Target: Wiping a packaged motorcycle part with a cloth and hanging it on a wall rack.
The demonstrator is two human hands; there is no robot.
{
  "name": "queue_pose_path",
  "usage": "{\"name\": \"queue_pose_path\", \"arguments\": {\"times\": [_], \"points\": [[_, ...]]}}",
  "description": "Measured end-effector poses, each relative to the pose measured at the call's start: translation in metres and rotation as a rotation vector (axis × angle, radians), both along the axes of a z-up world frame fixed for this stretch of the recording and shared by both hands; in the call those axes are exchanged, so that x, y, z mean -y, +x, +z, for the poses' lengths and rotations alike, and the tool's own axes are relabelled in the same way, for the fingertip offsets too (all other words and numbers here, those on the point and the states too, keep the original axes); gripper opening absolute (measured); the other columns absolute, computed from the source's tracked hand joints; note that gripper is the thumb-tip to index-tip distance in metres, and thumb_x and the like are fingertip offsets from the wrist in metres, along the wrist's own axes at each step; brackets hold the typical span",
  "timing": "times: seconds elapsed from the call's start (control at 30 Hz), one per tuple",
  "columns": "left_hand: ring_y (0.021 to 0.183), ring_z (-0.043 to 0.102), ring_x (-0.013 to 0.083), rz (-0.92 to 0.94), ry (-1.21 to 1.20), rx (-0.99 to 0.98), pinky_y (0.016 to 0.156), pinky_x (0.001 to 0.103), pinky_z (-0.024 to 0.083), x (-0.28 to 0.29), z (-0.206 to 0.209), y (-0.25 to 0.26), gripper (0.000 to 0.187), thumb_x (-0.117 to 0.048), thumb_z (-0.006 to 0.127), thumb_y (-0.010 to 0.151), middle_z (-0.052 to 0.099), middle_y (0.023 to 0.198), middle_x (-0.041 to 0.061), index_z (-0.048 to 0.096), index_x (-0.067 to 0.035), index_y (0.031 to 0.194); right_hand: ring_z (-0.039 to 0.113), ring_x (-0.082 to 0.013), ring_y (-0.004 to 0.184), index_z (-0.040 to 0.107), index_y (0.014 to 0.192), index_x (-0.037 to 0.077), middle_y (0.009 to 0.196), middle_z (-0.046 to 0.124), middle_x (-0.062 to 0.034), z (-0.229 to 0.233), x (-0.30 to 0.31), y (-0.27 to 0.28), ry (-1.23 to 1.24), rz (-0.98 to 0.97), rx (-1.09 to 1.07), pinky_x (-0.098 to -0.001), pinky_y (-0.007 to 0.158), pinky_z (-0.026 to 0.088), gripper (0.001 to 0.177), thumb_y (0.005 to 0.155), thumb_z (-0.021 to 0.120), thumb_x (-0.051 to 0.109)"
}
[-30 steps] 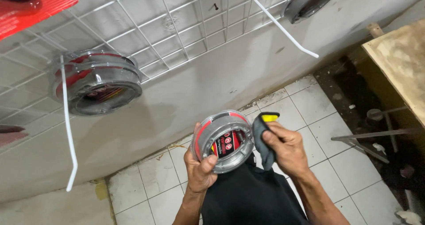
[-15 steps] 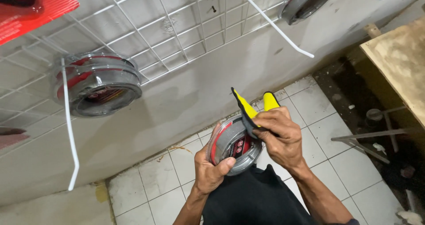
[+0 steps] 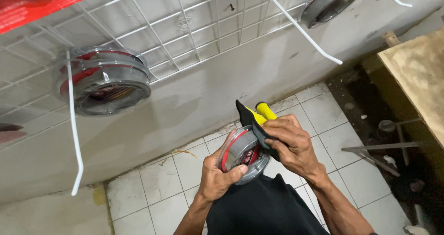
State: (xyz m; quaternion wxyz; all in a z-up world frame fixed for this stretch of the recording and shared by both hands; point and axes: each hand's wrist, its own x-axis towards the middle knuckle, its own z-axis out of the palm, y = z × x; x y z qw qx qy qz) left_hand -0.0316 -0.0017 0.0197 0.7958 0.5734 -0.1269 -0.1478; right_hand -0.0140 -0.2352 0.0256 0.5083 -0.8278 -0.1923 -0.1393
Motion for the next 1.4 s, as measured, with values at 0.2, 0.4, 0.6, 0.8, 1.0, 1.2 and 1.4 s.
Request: {"name": "queue_pose_path", "arguments": {"times": [0.2, 0.4, 0.6, 0.8, 1.0, 1.2, 1.4], "points": [[0.077, 0.065, 0.0135, -0.098, 0.048, -0.138, 0.068, 0.025, 0.054, 0.0, -0.017, 0.003, 0.035, -0.008, 0.083, 0.077, 0.072, 0.09, 0.008, 0.069, 0.006, 0.106, 0.052, -0.0212, 0.1, 0.078, 0.11, 0.017, 0.112, 0.073, 0.0056, 0.04, -0.034, -0.004, -0.432, 0.209, 0.269, -0.0358, 0.081, 0.043, 0.033, 0.079, 0.067, 0.012], [0.107, 0.068, 0.0257, -0.126, 0.092, -0.109, 0.098, 0.035, 0.052, -0.008, 0.019, 0.006, 0.07, -0.016, 0.076, 0.077, 0.071, 0.121, 0.018, 0.055, 0.008, 0.14, 0.053, -0.0197, 0.104, 0.077, 0.112, 0.016, 0.113, 0.072, 0.0028, 0.005, -0.004, 0.009, -0.201, 0.16, 0.123, -0.0335, 0.095, 0.05, 0.04, 0.076, 0.071, -0.002], [0.067, 0.058, 0.0093, -0.192, 0.246, -0.074, 0.059, 0.026, 0.05, -0.011, -0.018, 0.008, 0.029, 0.001, 0.085, 0.071, 0.069, 0.079, 0.001, 0.069, 0.001, 0.095, 0.056, -0.0257, 0.103, 0.078, 0.108, 0.012, 0.114, 0.07, 0.0011, 0.037, -0.034, -0.002, -0.477, 0.408, 0.241, -0.0431, 0.081, 0.046, 0.031, 0.079, 0.067, 0.009], [0.063, 0.054, 0.0117, -0.142, 0.175, -0.172, 0.059, 0.024, 0.046, -0.021, -0.008, 0.011, 0.026, -0.007, 0.082, 0.076, 0.065, 0.075, 0.003, 0.069, 0.003, 0.097, 0.056, -0.0233, 0.1, 0.076, 0.112, 0.017, 0.111, 0.073, 0.0004, 0.016, -0.037, 0.001, -0.253, 0.186, 0.268, -0.0355, 0.091, 0.051, 0.051, 0.067, 0.06, -0.002], [0.107, 0.069, 0.0256, 0.012, -0.073, -0.042, 0.098, 0.035, 0.053, -0.012, 0.011, 0.005, 0.067, -0.007, 0.073, 0.08, 0.071, 0.122, 0.02, 0.053, 0.01, 0.14, 0.055, -0.0187, 0.092, 0.072, 0.109, 0.0, 0.106, 0.067, -0.0104, 0.014, -0.049, -0.004, -0.038, -0.135, 0.151, -0.0305, 0.086, 0.046, 0.034, 0.077, 0.063, -0.009], [0.119, 0.065, 0.0313, 0.206, -0.162, 0.092, 0.107, 0.042, 0.05, 0.007, 0.003, 0.002, 0.071, -0.012, 0.07, 0.084, 0.064, 0.133, 0.025, 0.044, 0.011, 0.145, 0.054, -0.013, 0.084, 0.074, 0.107, -0.007, 0.094, 0.06, -0.0071, -0.008, -0.055, -0.008, 0.367, -0.326, -0.238, -0.0238, 0.069, 0.045, 0.022, 0.094, 0.066, 0.009], [0.116, 0.066, 0.0241, 0.414, -0.098, 0.102, 0.101, 0.034, 0.052, 0.03, -0.012, -0.01, 0.073, -0.009, 0.07, 0.083, 0.065, 0.135, 0.018, 0.042, 0.005, 0.15, 0.053, -0.0098, 0.069, 0.074, 0.102, -0.01, 0.087, 0.066, -0.0074, -0.009, -0.072, -0.017, 0.771, -0.453, -0.525, -0.0234, 0.061, 0.05, 0.022, 0.097, 0.064, 0.009]]}}
